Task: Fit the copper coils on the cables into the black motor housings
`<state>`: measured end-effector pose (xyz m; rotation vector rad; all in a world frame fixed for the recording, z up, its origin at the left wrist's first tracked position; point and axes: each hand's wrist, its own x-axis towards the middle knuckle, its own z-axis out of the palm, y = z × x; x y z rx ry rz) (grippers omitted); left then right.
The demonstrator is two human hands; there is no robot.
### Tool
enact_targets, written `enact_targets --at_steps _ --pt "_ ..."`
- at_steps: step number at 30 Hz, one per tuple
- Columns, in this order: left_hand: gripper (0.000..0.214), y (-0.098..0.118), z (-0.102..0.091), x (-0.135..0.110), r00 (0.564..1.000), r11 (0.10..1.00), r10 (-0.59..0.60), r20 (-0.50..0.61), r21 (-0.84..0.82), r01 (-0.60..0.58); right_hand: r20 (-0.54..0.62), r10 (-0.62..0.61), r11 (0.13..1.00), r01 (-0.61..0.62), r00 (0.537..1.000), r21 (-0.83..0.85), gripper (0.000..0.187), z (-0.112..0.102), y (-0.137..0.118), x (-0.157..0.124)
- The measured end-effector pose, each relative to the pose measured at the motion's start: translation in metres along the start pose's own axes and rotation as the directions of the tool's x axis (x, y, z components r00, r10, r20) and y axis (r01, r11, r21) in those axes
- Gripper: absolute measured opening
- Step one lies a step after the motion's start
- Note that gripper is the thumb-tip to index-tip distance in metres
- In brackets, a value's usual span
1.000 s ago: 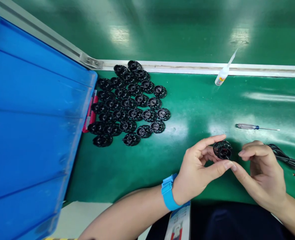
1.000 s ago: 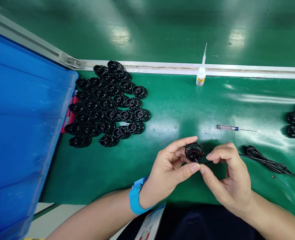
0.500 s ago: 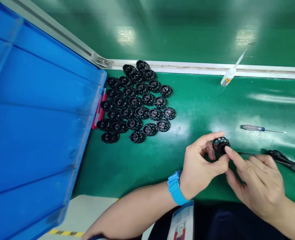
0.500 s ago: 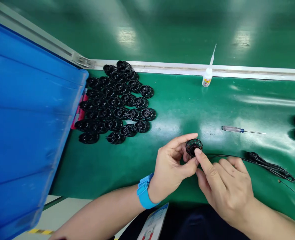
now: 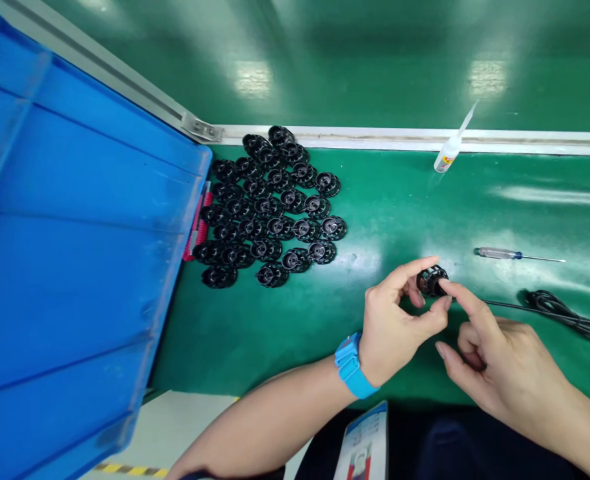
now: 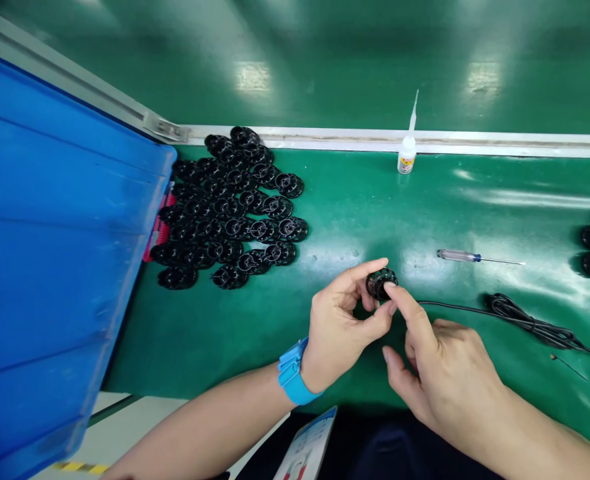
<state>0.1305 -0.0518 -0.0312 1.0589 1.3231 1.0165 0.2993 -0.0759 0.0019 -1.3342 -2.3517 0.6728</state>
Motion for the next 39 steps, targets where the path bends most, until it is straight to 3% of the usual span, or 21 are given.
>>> enact_targets --at_steps 3,7,12,14,18,21,25,27,30,33,37,39 --pt "0.051 0.001 0.000 0.001 1.000 1.000 -0.023 0.017 -0.017 0.024 -0.023 -0.016 0.992 0.013 1.000 -0.126 0.057 0.004 0.001 0.001" --pt "0.049 0.004 0.000 0.003 1.000 0.999 -0.027 -0.016 -0.047 0.026 -0.060 -0.020 0.973 0.006 0.998 -0.231 0.066 0.016 -0.002 -0.002" --pt "0.049 0.005 -0.001 0.004 0.999 0.998 -0.022 -0.024 -0.060 0.021 0.054 0.035 0.998 -0.037 0.998 0.053 0.066 0.009 -0.007 0.004" --pt "0.049 0.004 -0.002 0.004 0.999 0.998 -0.030 -0.011 -0.055 0.030 0.077 0.045 0.994 -0.052 0.996 0.096 0.061 0.002 -0.006 0.008" --pt "0.050 0.003 -0.003 0.004 0.999 0.998 -0.049 0.017 -0.049 0.050 -0.024 -0.017 0.990 0.013 1.000 -0.141 0.048 0.002 0.000 0.011" --pt "0.050 0.003 -0.003 0.006 0.998 0.996 -0.057 0.002 -0.063 0.057 -0.097 -0.066 0.953 0.034 0.993 -0.302 0.050 0.007 0.000 0.010" --pt "0.049 0.004 -0.004 0.007 0.998 0.996 -0.059 0.000 -0.069 0.059 0.034 0.007 1.000 -0.007 0.999 -0.022 0.057 0.004 0.001 0.009" --pt "0.050 0.004 -0.004 0.007 0.998 0.995 -0.066 0.010 -0.068 0.066 0.086 0.013 0.999 -0.016 0.996 0.036 0.055 -0.002 0.004 0.011" --pt "0.049 0.005 -0.004 0.006 0.996 0.993 -0.089 0.033 -0.072 0.091 -0.014 -0.087 0.974 0.082 0.996 -0.209 0.042 -0.007 0.010 0.015" --pt "0.049 0.005 -0.005 0.006 0.994 0.992 -0.099 0.050 -0.068 0.102 -0.086 -0.206 0.880 0.146 0.975 -0.452 0.034 -0.006 0.010 0.018" --pt "0.050 0.006 -0.008 0.008 0.990 0.990 -0.120 0.073 -0.069 0.125 -0.049 -0.232 0.818 0.168 0.972 -0.551 0.040 -0.003 0.006 0.018" --pt "0.051 0.008 -0.011 0.009 0.981 0.980 -0.156 0.115 -0.108 0.168 -0.070 -0.235 0.837 0.165 0.969 -0.521 0.042 -0.002 0.008 0.017"
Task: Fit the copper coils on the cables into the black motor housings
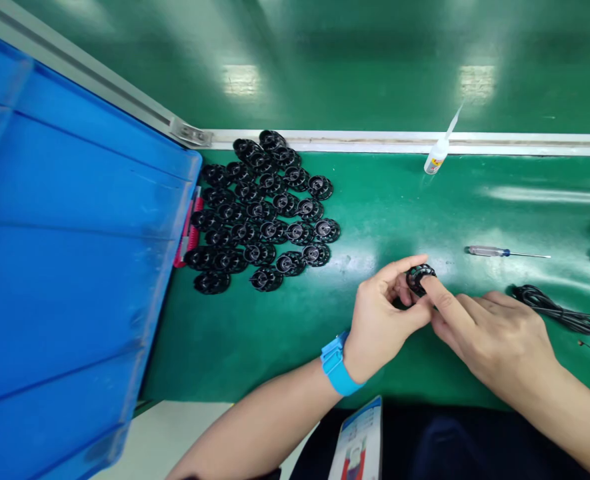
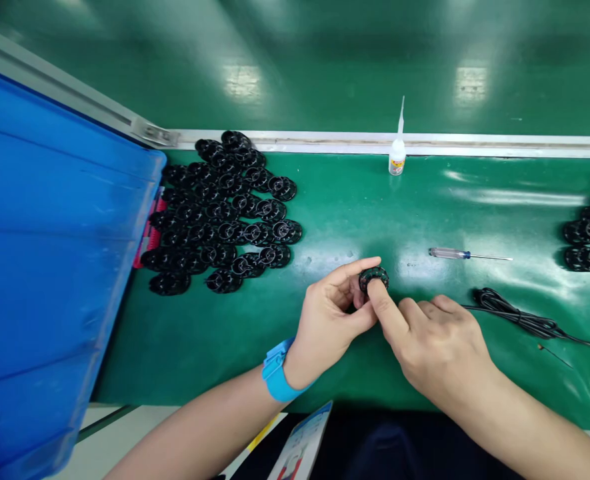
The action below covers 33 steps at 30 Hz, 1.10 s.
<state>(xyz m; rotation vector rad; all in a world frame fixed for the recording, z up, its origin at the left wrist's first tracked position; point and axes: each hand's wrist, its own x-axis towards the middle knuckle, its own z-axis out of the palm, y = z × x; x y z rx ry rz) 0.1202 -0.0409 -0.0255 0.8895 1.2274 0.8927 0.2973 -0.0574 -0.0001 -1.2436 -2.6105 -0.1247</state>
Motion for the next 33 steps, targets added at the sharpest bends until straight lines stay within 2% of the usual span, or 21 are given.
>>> enact_targets --at_steps 5,9,11,14,17,19,24,29,33 --pt "0.053 0.010 -0.004 0.001 0.986 0.989 -0.098 0.135 -0.094 0.112 -0.124 0.109 0.965 -0.075 0.986 0.250 0.042 0.009 0.009 -0.007" --pt "0.053 0.014 -0.007 0.001 0.980 0.989 -0.119 0.162 -0.073 0.132 -0.128 0.129 0.944 -0.082 0.983 0.321 0.038 0.011 0.016 -0.007" --pt "0.053 0.015 -0.008 0.002 0.975 0.988 -0.127 0.182 -0.062 0.140 -0.117 0.096 0.947 -0.054 0.989 0.316 0.038 0.010 0.020 -0.007" --pt "0.054 0.015 -0.011 0.004 0.958 0.988 -0.131 0.256 -0.040 0.146 -0.087 -0.023 0.954 0.048 0.996 0.295 0.039 0.007 0.030 -0.007" --pt "0.054 0.014 -0.015 0.006 0.925 0.988 -0.134 0.357 -0.025 0.153 -0.042 -0.154 0.934 0.159 0.987 0.320 0.040 0.004 0.041 -0.004" --pt "0.053 0.014 -0.016 0.007 0.913 0.989 -0.133 0.386 -0.003 0.146 -0.018 -0.210 0.921 0.204 0.978 0.333 0.035 0.002 0.047 0.000" --pt "0.049 0.014 -0.014 0.007 0.917 0.989 -0.142 0.374 0.011 0.148 -0.036 -0.228 0.920 0.227 0.973 0.319 0.024 0.000 0.045 0.008" --pt "0.052 0.013 -0.010 0.006 0.932 0.982 -0.172 0.318 -0.014 0.186 0.000 -0.107 0.962 0.104 0.994 0.253 0.023 0.005 0.032 0.006" --pt "0.053 0.012 -0.008 0.005 0.958 0.987 -0.159 0.237 0.025 0.157 -0.059 -0.010 0.982 0.021 0.998 0.188 0.020 0.007 0.021 0.004"
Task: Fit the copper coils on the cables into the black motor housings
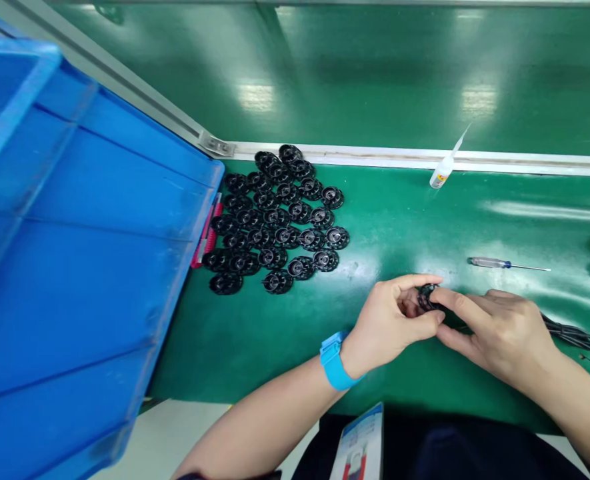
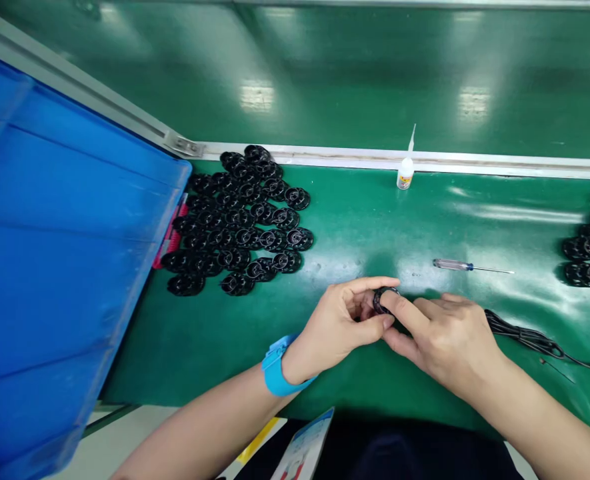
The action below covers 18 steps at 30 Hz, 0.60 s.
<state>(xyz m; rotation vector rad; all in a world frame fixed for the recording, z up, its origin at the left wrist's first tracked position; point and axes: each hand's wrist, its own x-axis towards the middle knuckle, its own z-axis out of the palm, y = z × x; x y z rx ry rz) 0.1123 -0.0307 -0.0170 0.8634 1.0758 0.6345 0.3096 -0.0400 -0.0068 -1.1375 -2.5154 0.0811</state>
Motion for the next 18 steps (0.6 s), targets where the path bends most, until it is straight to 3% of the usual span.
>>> enact_targets --at_steps 3,6,8,13,18 --pt "0.052 -0.002 0.001 0.000 0.998 0.999 0.043 -0.047 0.015 -0.042 -0.015 0.083 0.995 -0.082 0.996 0.055 0.025 0.002 -0.007 -0.004" --pt "0.057 -0.004 0.001 0.001 0.998 0.998 0.036 -0.058 -0.043 -0.039 0.088 0.149 0.949 -0.168 0.985 0.268 0.039 0.002 -0.011 -0.010" --pt "0.058 -0.004 0.001 0.001 0.998 0.996 0.033 -0.058 -0.075 -0.037 0.088 0.161 0.923 -0.181 0.983 0.340 0.046 0.001 -0.011 -0.013" --pt "0.056 -0.001 0.001 0.000 0.997 0.998 0.033 -0.075 -0.053 -0.037 -0.117 0.160 0.974 -0.137 0.980 0.179 0.036 -0.001 -0.008 -0.010" --pt "0.055 -0.001 0.001 -0.001 0.996 0.998 0.047 -0.073 -0.030 -0.050 -0.089 0.080 0.994 -0.073 0.993 0.079 0.031 0.000 -0.009 -0.008"
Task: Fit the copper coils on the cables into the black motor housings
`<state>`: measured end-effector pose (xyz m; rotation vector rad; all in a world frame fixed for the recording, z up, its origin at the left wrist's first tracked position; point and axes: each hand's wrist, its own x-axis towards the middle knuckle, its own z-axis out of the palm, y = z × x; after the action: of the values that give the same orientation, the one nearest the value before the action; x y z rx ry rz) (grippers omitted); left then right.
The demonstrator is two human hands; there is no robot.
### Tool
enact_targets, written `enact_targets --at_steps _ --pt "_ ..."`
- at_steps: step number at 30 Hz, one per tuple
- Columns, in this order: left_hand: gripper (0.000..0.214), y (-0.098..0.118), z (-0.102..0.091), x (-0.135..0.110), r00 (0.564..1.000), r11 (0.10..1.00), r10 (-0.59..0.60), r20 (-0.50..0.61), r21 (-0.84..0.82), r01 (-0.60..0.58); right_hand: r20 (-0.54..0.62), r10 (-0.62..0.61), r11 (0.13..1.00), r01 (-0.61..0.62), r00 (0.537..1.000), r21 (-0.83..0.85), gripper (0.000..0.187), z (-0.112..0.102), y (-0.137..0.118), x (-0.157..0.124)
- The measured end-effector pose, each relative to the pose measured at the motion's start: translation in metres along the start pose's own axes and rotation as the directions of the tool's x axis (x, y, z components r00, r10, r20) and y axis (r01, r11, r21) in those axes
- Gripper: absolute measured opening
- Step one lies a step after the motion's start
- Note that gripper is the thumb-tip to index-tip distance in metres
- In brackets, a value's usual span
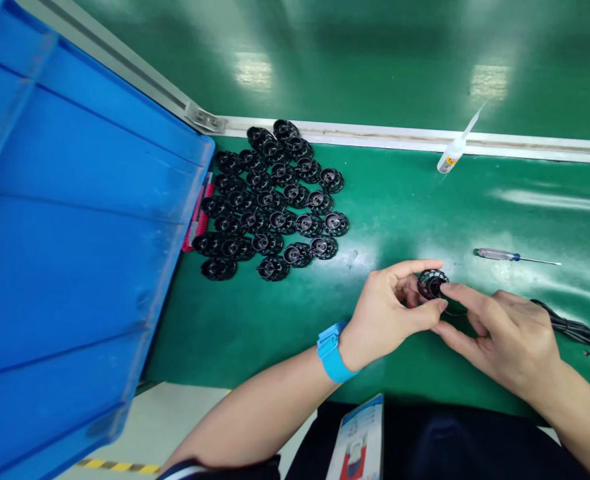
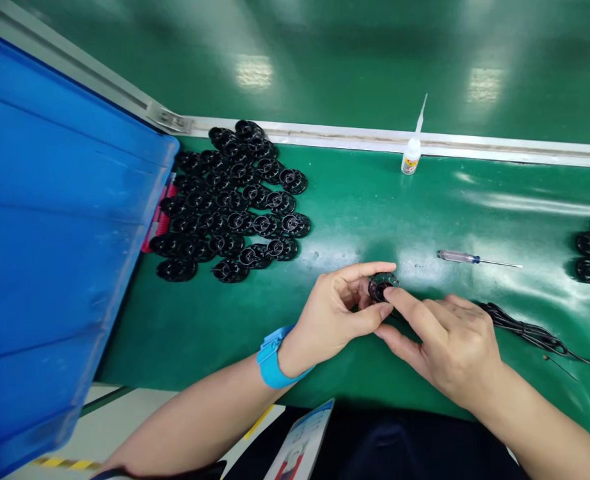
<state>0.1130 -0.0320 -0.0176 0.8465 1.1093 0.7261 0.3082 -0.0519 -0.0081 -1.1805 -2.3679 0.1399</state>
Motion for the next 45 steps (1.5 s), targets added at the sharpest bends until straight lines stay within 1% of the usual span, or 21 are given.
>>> enact_targets --at_steps 7,11,13,15,18,19,20,22,23,24,27,29,31,33,34,35,36,37,39,41,45 --pt "0.053 0.001 0.000 0.000 0.999 0.997 0.021 0.031 0.068 -0.023 0.062 -0.056 0.992 0.063 0.996 -0.113 0.030 -0.003 0.004 0.000" --pt "0.050 -0.003 0.003 -0.001 0.998 0.989 0.056 -0.011 0.141 -0.054 0.090 -0.096 0.970 0.113 0.991 -0.214 0.025 -0.002 -0.001 0.001" --pt "0.050 -0.006 0.003 -0.001 0.998 0.988 0.060 -0.031 0.147 -0.055 0.084 -0.082 0.970 0.099 0.993 -0.220 0.024 0.000 -0.006 0.002" --pt "0.051 -0.008 0.003 -0.001 0.998 0.994 0.050 -0.043 0.103 -0.046 0.091 -0.021 0.994 0.030 0.996 -0.105 0.028 -0.001 -0.007 0.003" --pt "0.053 -0.008 0.003 -0.002 0.997 0.997 0.060 -0.049 0.052 -0.057 0.132 0.070 0.976 -0.095 0.989 0.197 0.035 -0.011 0.005 0.003" --pt "0.052 -0.008 0.003 -0.003 0.996 0.996 0.074 -0.050 0.056 -0.071 0.116 0.094 0.972 -0.116 0.989 0.204 0.035 -0.015 0.014 0.002" --pt "0.051 -0.008 0.003 -0.004 0.994 0.994 0.092 -0.055 0.070 -0.088 0.074 0.125 0.982 -0.134 0.989 0.132 0.034 -0.020 0.025 0.000" --pt "0.050 -0.008 0.003 -0.005 0.989 0.987 0.131 -0.071 0.099 -0.124 -0.016 0.165 0.969 -0.166 0.986 -0.185 0.032 -0.028 0.050 -0.007" --pt "0.051 -0.008 0.003 -0.006 0.987 0.985 0.144 -0.075 0.109 -0.135 -0.023 0.180 0.928 -0.177 0.983 -0.328 0.033 -0.030 0.063 -0.012" --pt "0.051 -0.008 0.003 -0.007 0.985 0.983 0.153 -0.078 0.116 -0.143 0.005 0.196 0.894 -0.177 0.981 -0.411 0.035 -0.031 0.075 -0.016" --pt "0.051 -0.008 0.003 -0.008 0.984 0.981 0.163 -0.077 0.120 -0.154 0.054 0.256 0.856 -0.201 0.965 -0.477 0.035 -0.030 0.095 -0.025" --pt "0.050 -0.008 0.003 -0.009 0.985 0.981 0.159 -0.073 0.123 -0.149 0.066 0.280 0.856 -0.218 0.958 -0.469 0.030 -0.031 0.092 -0.025" --pt "0.050 -0.007 0.003 -0.009 0.985 0.980 0.160 -0.071 0.127 -0.150 -0.005 0.363 0.890 -0.348 0.932 -0.293 0.017 -0.033 0.079 -0.021" --pt "0.049 -0.007 0.003 -0.010 0.983 0.979 0.172 -0.070 0.127 -0.162 -0.098 0.498 0.867 -0.495 0.862 0.055 0.009 -0.035 0.058 -0.016" --pt "0.049 -0.006 0.003 -0.010 0.981 0.977 0.180 -0.069 0.126 -0.170 -0.109 0.556 0.817 -0.518 0.824 0.252 0.010 -0.035 0.047 -0.014" --pt "0.049 -0.006 0.003 -0.011 0.980 0.976 0.188 -0.069 0.125 -0.179 -0.096 0.587 0.755 -0.501 0.804 0.423 0.012 -0.034 0.035 -0.013" --pt "0.049 -0.006 0.004 -0.011 0.978 0.975 0.195 -0.069 0.125 -0.185 -0.061 0.593 0.678 -0.457 0.803 0.576 0.014 -0.032 0.024 -0.013" --pt "0.050 -0.006 0.004 -0.012 0.977 0.973 0.201 -0.070 0.125 -0.192 -0.028 0.577 0.613 -0.411 0.816 0.675 0.016 -0.029 0.016 -0.012" --pt "0.051 -0.005 0.005 -0.012 0.976 0.973 0.207 -0.071 0.123 -0.197 0.009 0.539 0.504 -0.331 0.842 0.798 0.021 -0.022 0.003 -0.012" --pt "0.051 -0.005 0.005 -0.013 0.977 0.974 0.204 -0.069 0.114 -0.195 0.000 0.504 0.505 -0.294 0.864 0.811 0.024 -0.014 -0.001 -0.010" --pt "0.051 -0.005 0.005 -0.013 0.980 0.980 0.189 -0.068 0.082 -0.183 -0.052 0.458 0.555 -0.240 0.887 0.797 0.027 -0.005 -0.002 -0.007"
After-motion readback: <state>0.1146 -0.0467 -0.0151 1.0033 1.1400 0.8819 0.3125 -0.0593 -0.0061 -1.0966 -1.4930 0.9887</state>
